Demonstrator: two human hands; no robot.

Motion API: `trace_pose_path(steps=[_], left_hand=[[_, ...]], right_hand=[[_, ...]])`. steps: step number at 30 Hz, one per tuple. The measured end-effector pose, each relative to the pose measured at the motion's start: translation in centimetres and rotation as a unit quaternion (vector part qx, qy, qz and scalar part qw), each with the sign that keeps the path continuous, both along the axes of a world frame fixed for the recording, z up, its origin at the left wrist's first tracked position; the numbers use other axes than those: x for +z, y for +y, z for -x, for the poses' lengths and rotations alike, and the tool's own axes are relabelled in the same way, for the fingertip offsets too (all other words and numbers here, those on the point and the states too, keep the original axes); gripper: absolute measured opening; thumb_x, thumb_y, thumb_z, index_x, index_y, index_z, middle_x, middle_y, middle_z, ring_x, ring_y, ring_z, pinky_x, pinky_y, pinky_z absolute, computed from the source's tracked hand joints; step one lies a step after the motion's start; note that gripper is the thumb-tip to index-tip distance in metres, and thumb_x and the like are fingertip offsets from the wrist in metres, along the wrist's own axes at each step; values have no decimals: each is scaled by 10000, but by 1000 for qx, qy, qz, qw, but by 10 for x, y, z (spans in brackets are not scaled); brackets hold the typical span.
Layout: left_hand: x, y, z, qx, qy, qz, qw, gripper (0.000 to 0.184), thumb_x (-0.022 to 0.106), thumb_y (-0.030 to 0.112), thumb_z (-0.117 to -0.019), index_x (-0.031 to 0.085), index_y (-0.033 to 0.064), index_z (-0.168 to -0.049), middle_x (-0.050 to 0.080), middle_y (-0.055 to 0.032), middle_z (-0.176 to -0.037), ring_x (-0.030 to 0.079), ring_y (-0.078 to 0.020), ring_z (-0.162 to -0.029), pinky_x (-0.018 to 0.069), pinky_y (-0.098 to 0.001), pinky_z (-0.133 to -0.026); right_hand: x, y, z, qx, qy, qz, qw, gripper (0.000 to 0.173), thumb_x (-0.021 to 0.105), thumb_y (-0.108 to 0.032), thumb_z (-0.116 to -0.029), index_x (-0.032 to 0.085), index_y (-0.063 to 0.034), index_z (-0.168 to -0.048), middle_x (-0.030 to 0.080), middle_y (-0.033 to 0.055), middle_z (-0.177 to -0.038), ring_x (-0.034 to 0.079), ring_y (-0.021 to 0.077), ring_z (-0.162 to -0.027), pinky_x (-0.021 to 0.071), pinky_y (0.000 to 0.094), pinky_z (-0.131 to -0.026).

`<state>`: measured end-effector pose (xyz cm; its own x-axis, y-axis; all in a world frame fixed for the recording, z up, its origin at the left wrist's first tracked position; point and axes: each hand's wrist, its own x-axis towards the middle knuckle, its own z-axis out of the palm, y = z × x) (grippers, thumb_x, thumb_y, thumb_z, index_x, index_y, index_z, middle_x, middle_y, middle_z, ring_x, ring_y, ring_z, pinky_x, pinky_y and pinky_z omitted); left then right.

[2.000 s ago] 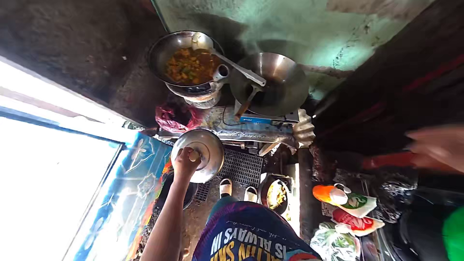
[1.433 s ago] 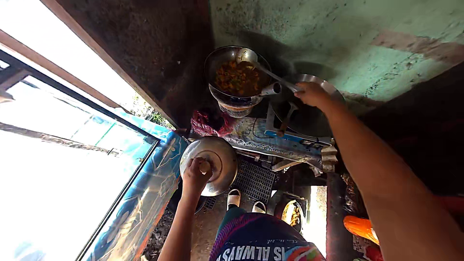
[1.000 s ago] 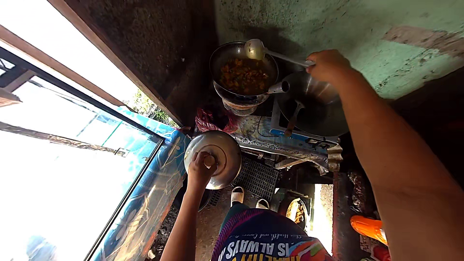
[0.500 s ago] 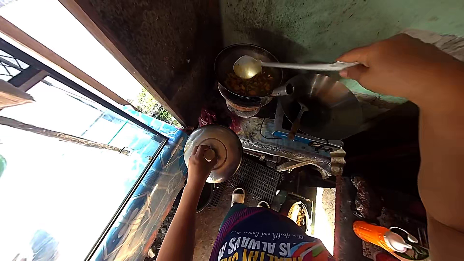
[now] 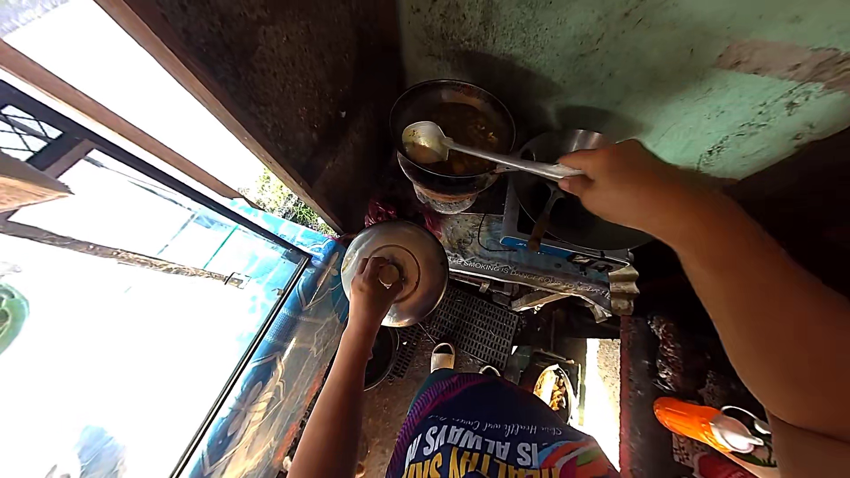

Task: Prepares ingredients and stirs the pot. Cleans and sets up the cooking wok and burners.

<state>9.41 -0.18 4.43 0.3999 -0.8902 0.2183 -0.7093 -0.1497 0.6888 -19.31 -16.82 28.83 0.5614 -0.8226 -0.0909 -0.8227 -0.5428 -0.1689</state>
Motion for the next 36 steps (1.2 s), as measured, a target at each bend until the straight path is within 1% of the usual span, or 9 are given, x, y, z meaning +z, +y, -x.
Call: trace_pose_path(steps=[5,9,12,18,20,22,25,29,36], left_hand=[[7,-4,4,-7,-4,3,1000,422,844,84,-739,687,-80,-1095,664,-279,-1069,694,-345,-900,582,-459,-799],[18,-7,-2,-13,-10,10,1000,409,839,74,-744,691,-85,-1090,668,-289,-1069,699,-356,-891,582,-473,-795],[31,-16,-10,-19,-18,9,1000,420,848,75,-748,685,-87,-1100,662,-286,-1061,690,-377,-896,575,-505,-805],[85,-54,-20,-62,-50,26,996,442,877,67,-754,673,-77,-1119,643,-293,-1109,675,-404,-934,561,-556,-813],[103,-75,-22,-88,-76,51,992,424,870,74,-748,678,-80,-1093,649,-298,-1084,671,-416,-938,555,-569,-818],[125,-99,-19,-106,-88,51,989,423,863,83,-753,681,-80,-1099,647,-301,-1105,662,-427,-976,539,-581,-847],[154,-145,-17,-143,-101,31,984,452,848,94,-786,664,-82,-1159,619,-309,-1206,633,-439,-1092,509,-579,-954],[177,-227,-13,-183,-144,-7,973,479,820,99,-816,637,-67,-1227,583,-307,-1304,578,-447,-1227,453,-579,-1060],[154,-345,11,-179,-185,-151,954,500,791,94,-850,611,-58,-1290,561,-302,-1372,516,-454,-1326,414,-604,-1100]], right_hand=[[-9,-5,-19,-76,68,-22,995,292,501,-130,-1084,638,23,-1291,671,310,-1139,642,505,-1120,495,666,-904],[34,14,12,-76,83,80,990,268,552,-135,-1067,695,-85,-1287,687,333,-1061,649,581,-1008,471,747,-747],[50,30,21,-97,134,154,974,237,575,-144,-1058,745,-165,-1222,704,300,-975,664,562,-932,463,713,-673],[30,19,49,-139,19,80,987,259,549,-153,-1077,700,-53,-1263,685,350,-1038,642,600,-997,448,779,-780],[14,15,69,-161,-66,42,984,229,553,-145,-1077,686,11,-1180,664,287,-897,650,468,-812,488,672,-725],[-7,15,83,-216,-171,-21,961,223,533,-151,-1085,653,8,-1185,582,131,-757,531,208,-606,460,405,-580],[-42,29,89,-289,-374,-128,872,237,473,-153,-1097,589,-30,-1262,532,-9,-706,400,-2,-463,345,161,-416],[-81,57,74,-337,-527,-157,764,217,431,-149,-1108,591,-74,-1235,557,-38,-686,402,-19,-432,336,130,-384],[-109,90,59,-362,-608,-120,697,227,442,-83,-1086,587,-30,-1253,569,-43,-640,424,-28,-411,351,110,-380]])
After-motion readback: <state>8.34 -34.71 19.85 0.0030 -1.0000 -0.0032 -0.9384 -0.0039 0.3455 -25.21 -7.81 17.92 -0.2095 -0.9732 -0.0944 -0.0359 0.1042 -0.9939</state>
